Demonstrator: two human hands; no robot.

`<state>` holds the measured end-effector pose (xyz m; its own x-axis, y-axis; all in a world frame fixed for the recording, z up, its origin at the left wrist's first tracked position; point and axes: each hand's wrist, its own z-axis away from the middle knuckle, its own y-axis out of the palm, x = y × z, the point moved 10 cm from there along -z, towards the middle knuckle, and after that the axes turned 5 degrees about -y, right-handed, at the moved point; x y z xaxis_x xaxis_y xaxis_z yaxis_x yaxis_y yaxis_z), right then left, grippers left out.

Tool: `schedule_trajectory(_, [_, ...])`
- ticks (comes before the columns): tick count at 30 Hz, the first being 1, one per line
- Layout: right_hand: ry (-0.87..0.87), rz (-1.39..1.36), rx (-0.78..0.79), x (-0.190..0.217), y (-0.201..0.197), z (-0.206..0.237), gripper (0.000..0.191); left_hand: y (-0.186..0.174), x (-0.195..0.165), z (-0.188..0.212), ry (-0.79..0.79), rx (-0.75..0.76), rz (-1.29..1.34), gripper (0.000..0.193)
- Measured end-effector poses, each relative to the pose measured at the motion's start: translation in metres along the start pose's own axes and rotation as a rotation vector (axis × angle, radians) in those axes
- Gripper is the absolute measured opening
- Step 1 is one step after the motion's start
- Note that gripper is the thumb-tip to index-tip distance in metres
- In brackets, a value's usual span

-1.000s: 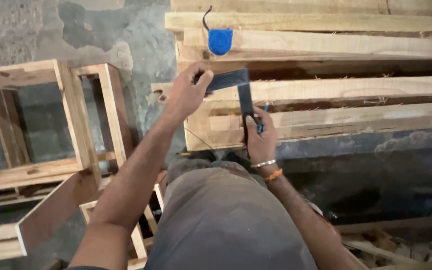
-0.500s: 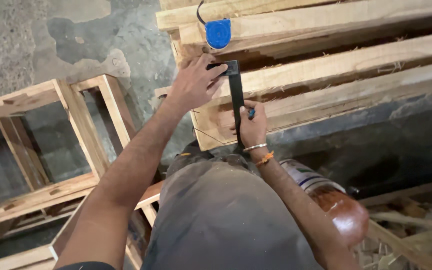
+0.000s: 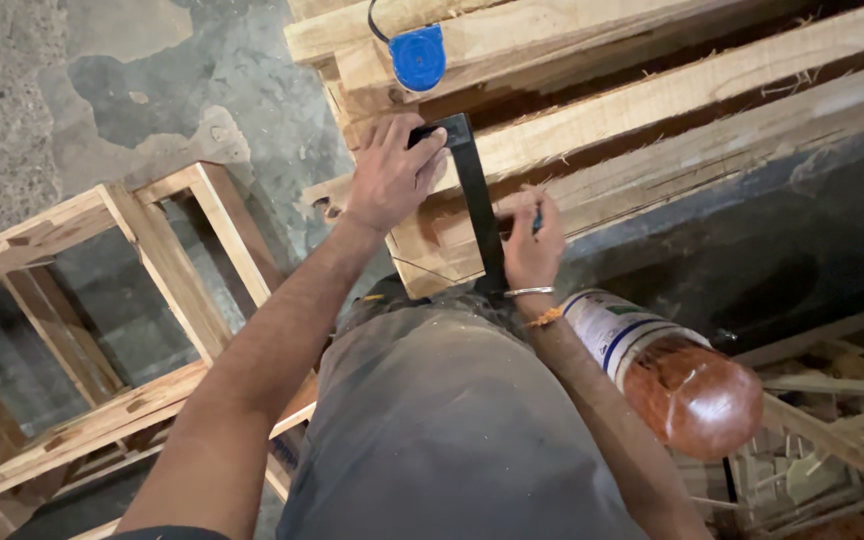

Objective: The person handles small wooden blocks and offcuts on a workbench, then measures long wooden planks with a tape measure and marks them with a pencil. They use an L-shaped try square to align and mark straight lines across the planks.

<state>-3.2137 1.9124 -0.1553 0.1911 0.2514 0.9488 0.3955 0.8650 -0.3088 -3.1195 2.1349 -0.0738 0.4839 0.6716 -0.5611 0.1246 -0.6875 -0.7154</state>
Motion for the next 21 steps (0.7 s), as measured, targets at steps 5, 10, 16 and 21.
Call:
schedule_trajectory(5, [0.048, -0.199, -0.038, 0.019, -0.011, -0.001, 0.034, -0.002, -0.002, 0.000, 0.026, -0.040, -0.020, 0.025])
schedule_trajectory(10, [-0.312, 0.067, 0.037, 0.076, -0.009, 0.004, 0.025, 0.004, 0.002, 0.002, -0.012, 0.004, -0.053, 0.027])
schedule_trajectory(16, [-0.462, 0.148, 0.136, 0.095, 0.004, 0.008, 0.024, 0.008, 0.001, 0.004, -0.008, 0.002, -0.117, 0.031])
schedule_trajectory(21, [-0.437, 0.139, 0.194, 0.090, 0.011, 0.007, 0.027, 0.009, 0.001, 0.004, -0.046, 0.017, -0.125, 0.029])
